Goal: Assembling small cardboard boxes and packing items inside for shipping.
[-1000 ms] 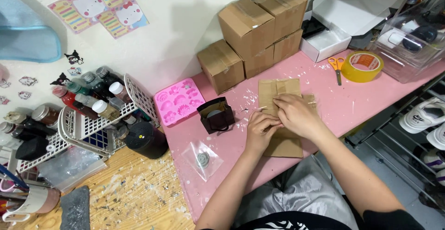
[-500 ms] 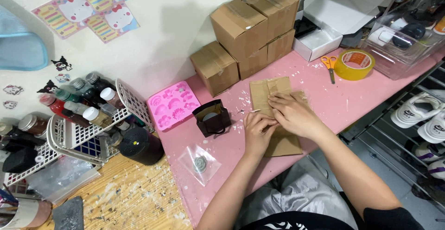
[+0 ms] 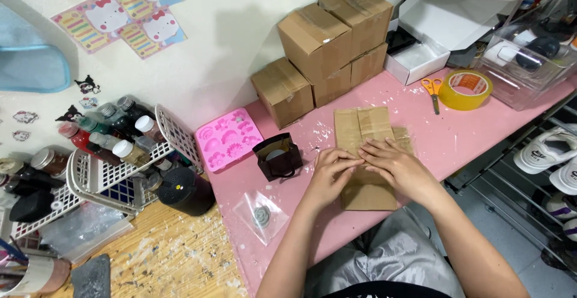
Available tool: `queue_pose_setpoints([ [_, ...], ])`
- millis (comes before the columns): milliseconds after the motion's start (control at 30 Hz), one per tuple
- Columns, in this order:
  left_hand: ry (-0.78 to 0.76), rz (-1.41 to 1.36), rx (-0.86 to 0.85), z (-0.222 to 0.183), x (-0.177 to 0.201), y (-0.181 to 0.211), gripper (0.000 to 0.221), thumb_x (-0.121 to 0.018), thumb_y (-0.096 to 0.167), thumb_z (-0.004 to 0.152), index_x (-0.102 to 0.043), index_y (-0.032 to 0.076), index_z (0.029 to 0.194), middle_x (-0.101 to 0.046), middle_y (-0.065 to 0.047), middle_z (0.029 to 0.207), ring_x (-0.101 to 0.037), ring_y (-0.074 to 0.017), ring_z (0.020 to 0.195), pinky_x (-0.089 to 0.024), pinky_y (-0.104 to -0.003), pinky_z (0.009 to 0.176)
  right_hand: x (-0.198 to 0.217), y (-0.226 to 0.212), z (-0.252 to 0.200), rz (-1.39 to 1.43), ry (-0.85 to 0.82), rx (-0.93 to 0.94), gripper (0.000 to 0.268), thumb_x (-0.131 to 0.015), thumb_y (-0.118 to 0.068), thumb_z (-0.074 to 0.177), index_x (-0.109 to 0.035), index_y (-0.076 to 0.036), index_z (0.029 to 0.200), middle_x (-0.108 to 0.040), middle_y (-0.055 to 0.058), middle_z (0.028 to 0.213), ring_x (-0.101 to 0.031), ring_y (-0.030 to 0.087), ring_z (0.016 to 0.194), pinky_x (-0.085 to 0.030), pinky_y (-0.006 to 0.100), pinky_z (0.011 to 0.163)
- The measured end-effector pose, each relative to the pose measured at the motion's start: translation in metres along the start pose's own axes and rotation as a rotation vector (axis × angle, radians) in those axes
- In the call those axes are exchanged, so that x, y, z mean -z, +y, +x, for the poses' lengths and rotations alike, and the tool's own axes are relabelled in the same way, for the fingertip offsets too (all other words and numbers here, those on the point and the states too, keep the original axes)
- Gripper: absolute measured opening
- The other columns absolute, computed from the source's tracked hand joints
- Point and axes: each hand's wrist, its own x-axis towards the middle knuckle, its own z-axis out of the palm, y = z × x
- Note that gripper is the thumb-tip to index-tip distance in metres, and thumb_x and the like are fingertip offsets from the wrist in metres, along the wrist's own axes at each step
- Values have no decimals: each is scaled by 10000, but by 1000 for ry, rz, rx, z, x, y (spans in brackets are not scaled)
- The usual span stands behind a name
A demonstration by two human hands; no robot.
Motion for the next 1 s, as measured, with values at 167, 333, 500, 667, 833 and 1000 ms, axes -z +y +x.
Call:
queue_pose_setpoints([
  [167,106,-65,178,2,-10,-26,203,-612,229,999,-769,136,1089,-696,-57,1144,-603,-259,1189,-437,-405,1092,-3,-12,-1,-152,64,-34,428,-633,-186,888,-699,-124,1306,-637,53,1402,-522,242,1382,-324,513,1199],
  [333,266,325,127,64,-14,-43,293,-632,266,976,-718,112,1210,-661,-121,1272,-578,-340,1247,-395,-477,1068,2,-14,-1,-39,129,-25,390,-658,-237,902,-715,-138,1275,-651,41,1392,-526,243,1376,-311,522,1191],
  [500,61,422,157,128,-38,-74,292,-643,356,977,-768,220,1203,-722,-19,1303,-651,-278,1200,-399,-502,1069,-5,-15,-1,-17,150,-46,330,-678,-271,901,-761,-125,1185,-688,35,1336,-551,239,1342,-298,544,1195],
  [667,-21,256,397,133,-39,-57,260,-738,392,865,-812,242,1065,-777,-32,1053,-723,-262,995,-546,-381,836,-22,-23,-7,-22,267,-79,268,-673,-275,923,-773,-129,1124,-718,13,1276,-585,202,1334,-323,516,1235],
  [833,18,230,358,128,-47,-85,206,-781,328,857,-821,209,1021,-781,-59,1005,-733,-283,929,-556,-378,815,-21,-46,8,-148,215,-98,366,-612,-211,949,-663,1,1242,-642,142,1339,-548,319,1311,-408,457,1120],
  [1000,16,110,345,129,-43,-73,198,-777,280,853,-810,174,1018,-781,-73,977,-757,-259,890,-571,-359,818,-10,-58,29,-385,142,-136,417,-561,-240,959,-613,53,1251,-613,186,1321,-519,321,1275,-393,475,1086],
])
